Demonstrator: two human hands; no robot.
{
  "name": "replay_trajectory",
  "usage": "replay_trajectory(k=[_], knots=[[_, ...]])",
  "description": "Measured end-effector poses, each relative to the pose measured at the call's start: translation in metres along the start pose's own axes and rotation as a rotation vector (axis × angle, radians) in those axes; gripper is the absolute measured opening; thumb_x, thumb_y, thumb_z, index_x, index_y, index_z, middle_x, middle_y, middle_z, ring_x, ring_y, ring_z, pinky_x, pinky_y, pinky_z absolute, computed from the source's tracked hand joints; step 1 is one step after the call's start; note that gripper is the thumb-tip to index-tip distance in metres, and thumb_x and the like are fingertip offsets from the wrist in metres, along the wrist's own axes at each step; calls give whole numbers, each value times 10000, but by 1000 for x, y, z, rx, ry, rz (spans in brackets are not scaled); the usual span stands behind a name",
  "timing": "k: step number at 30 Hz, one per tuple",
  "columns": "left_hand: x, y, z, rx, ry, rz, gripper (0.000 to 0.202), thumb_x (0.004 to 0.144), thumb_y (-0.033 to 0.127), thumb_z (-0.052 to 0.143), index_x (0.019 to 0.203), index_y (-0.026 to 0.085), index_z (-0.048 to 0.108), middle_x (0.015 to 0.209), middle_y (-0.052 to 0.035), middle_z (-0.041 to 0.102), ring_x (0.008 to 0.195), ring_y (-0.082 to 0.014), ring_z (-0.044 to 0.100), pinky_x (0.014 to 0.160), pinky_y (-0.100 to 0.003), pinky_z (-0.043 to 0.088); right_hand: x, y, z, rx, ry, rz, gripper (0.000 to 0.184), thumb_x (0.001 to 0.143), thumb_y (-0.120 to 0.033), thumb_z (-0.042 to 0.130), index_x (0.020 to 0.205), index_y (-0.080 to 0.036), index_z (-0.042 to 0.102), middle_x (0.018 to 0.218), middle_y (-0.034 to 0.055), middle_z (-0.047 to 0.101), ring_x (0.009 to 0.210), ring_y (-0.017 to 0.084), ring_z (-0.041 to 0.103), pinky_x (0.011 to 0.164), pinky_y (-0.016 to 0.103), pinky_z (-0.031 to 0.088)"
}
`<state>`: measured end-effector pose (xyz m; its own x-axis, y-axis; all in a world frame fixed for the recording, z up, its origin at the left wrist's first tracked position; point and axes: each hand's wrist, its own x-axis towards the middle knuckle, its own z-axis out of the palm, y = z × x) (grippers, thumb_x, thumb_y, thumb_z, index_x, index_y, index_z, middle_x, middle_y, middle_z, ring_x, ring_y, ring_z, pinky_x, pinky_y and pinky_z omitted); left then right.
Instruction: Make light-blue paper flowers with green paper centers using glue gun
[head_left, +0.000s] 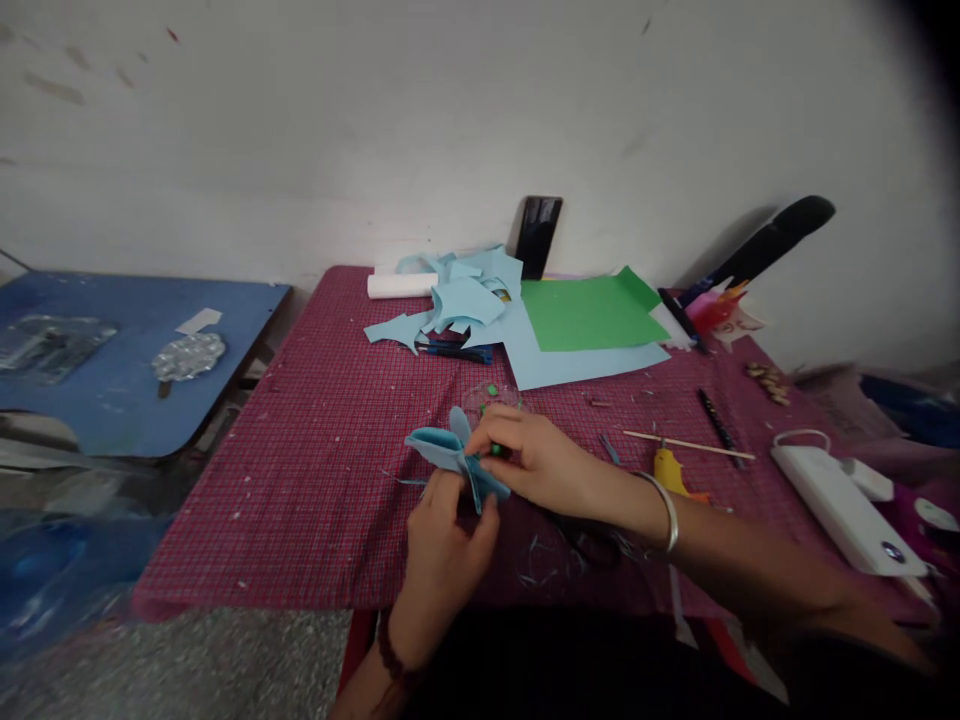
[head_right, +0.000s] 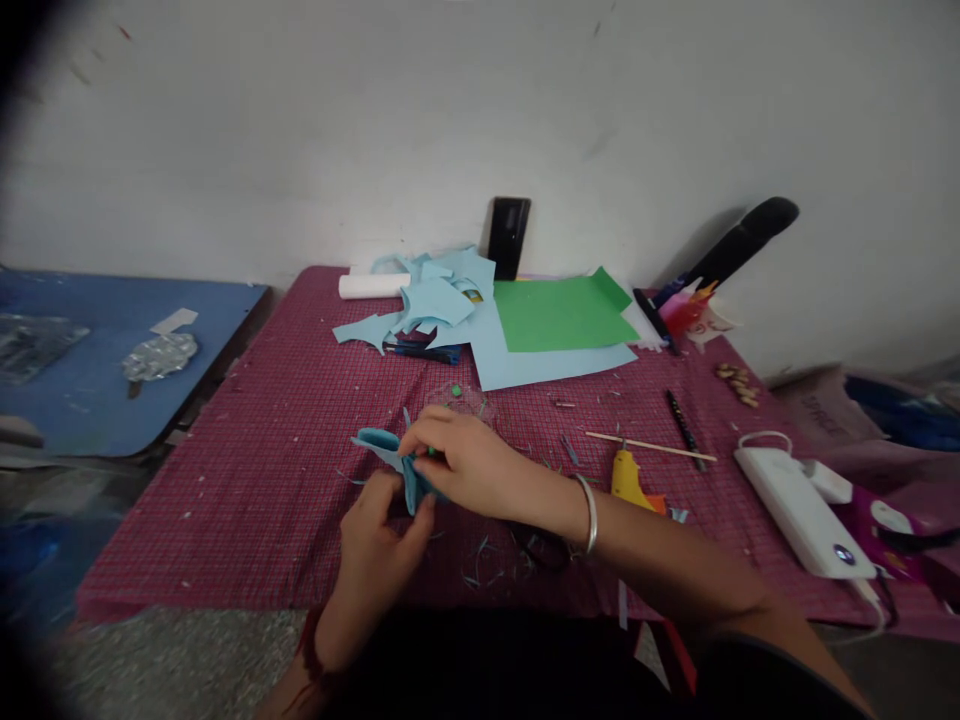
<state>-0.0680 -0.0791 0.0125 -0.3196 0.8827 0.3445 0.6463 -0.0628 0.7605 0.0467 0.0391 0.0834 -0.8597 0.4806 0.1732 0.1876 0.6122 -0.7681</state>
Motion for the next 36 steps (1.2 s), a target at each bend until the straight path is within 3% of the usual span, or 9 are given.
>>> replay_trajectory(k=[7,11,15,16,18,22,27,32,36], knots=[[-3,-4,3,-41,-51,-55,109,807,220,643,878,201,562,840,-26,652,811,-190,640,709,-312,517,-1,-2,1,-44,-50,3,193,850,-40,539,946,-188,619,916,23,556,860,143,552,766,260,425],[-5,3,-12,-38,-119,10,171,808,249,666,944,204,573,921,-42,658,854,-191,630,739,-310,521,1,-2,1,-56,-57,-6,181,860,-36,532,943,-165,628,907,31,557,861,148,553,771,264,426],[12,9,-44,203,163,232,126,826,164,626,941,196,585,921,-54,648,903,-194,608,823,-318,494,3,0,0,-79,-78,-36,226,847,-4,519,984,-153,619,920,38,562,870,150,551,778,265,422],[21,7,-52,264,173,256,178,824,145,615,995,191,597,995,-72,658,963,-209,601,875,-347,477,3,0,-1,-88,-82,-40,228,847,-5,519,989,-156,614,928,38,564,871,150,551,782,267,422],[44,1,-66,268,40,264,241,851,141,552,1082,184,603,1131,-93,652,1074,-228,579,951,-394,443,4,0,-1,-110,-93,-45,216,853,-18,521,991,-160,608,934,37,567,864,150,552,782,272,423],[84,-19,-80,18,-329,123,190,874,215,501,984,189,654,965,-48,700,917,-192,636,824,-344,499,5,-3,-3,-131,-132,-44,201,875,-43,512,1010,-161,604,933,35,561,831,146,550,757,270,423],[92,-26,-79,-219,-594,-75,154,807,226,597,935,177,666,867,-18,691,761,-151,629,646,-253,482,1,-6,-5,-106,-156,-38,214,887,-31,519,1038,-150,612,922,30,556,808,133,545,743,258,426],[71,-20,-72,-332,-633,-104,130,826,163,555,899,176,661,783,6,659,691,-120,597,607,-224,457,-5,-8,-8,-50,-168,-54,218,870,-18,547,1031,-149,613,908,27,579,845,141,556,778,269,439],[54,-18,-66,-279,-512,-25,174,837,111,519,886,182,671,779,2,671,699,-122,614,636,-236,465,-12,-7,-9,-25,-160,-71,227,883,-18,519,1031,-164,608,916,26,592,855,139,562,786,273,450]])
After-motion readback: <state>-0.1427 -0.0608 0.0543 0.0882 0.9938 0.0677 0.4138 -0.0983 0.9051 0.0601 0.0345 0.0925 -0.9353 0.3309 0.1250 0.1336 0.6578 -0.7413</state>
